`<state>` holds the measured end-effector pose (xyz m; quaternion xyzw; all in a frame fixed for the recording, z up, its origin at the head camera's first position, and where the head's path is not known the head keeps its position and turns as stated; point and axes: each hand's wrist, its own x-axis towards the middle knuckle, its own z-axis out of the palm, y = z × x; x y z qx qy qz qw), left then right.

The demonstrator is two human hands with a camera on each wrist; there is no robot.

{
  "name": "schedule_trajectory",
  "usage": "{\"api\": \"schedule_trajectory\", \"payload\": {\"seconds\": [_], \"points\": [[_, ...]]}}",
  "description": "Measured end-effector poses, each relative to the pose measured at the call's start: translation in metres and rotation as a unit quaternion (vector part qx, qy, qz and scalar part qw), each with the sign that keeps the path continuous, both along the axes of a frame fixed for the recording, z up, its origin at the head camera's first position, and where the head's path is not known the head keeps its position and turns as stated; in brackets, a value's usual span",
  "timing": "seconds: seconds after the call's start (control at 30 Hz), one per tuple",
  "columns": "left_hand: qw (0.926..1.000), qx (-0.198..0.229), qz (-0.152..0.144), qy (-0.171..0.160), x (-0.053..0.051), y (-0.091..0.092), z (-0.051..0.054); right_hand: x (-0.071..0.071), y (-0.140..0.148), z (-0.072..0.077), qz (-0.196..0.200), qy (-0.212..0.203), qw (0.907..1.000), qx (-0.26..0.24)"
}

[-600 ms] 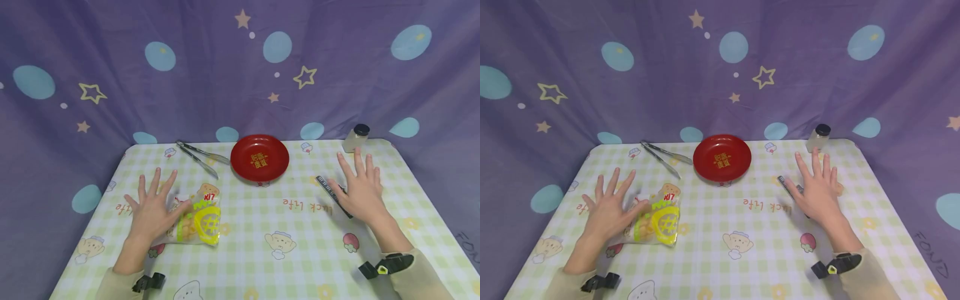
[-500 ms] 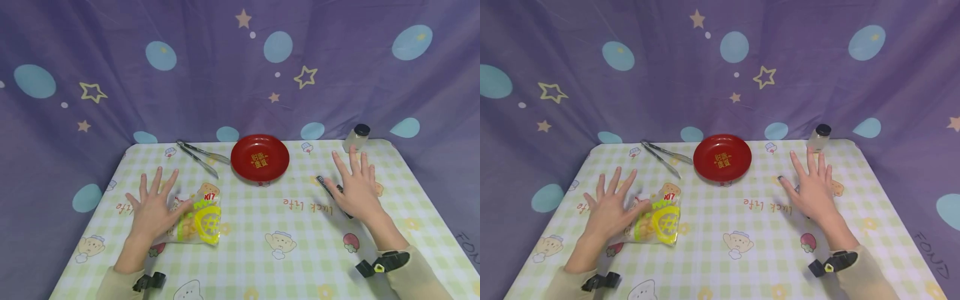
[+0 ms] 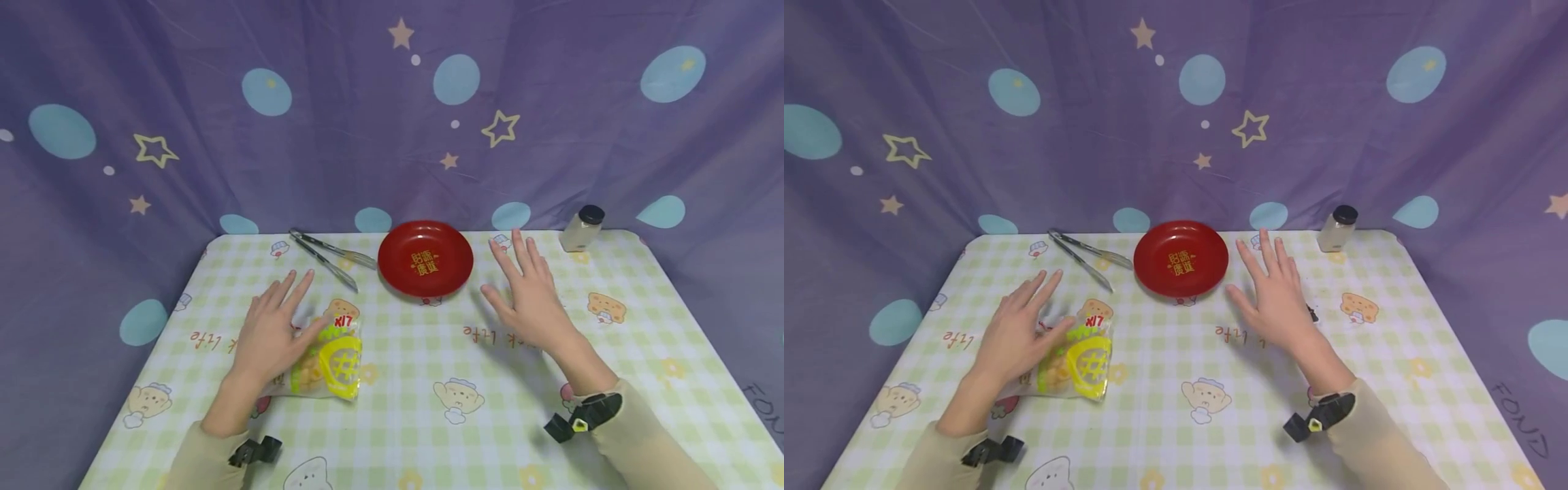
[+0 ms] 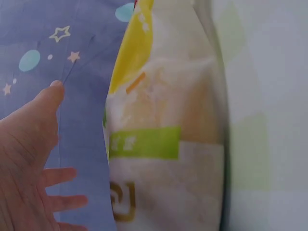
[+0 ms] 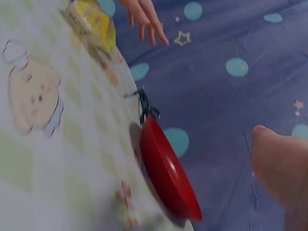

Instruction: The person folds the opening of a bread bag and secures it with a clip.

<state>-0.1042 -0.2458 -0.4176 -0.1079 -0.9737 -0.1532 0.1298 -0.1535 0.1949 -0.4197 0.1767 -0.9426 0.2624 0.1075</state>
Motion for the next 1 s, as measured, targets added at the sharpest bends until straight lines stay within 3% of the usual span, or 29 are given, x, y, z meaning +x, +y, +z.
{"api": "schedule_trajectory", "payload": {"seconds": [0.13,0.4,0.77,1.0], "points": [[0.9992,0.011,-0.034,0.017,-0.003,0.007,0.001,-0.003,-0.022,0.004,0.024,0.007,0.9997,-0.007],[0.9968,0.047,-0.064,-0.009,-0.01,0.018,0.002,0.002,-0.07,0.008,0.085,-0.023,0.9952,-0.041],[0.9888,0.072,-0.102,-0.083,-0.018,0.023,0.0,0.008,-0.133,-0.009,0.164,-0.079,0.9816,-0.058],[0.9857,0.057,-0.13,-0.091,-0.027,0.022,-0.008,0.013,-0.167,-0.024,0.193,-0.106,0.9731,-0.066]]}}
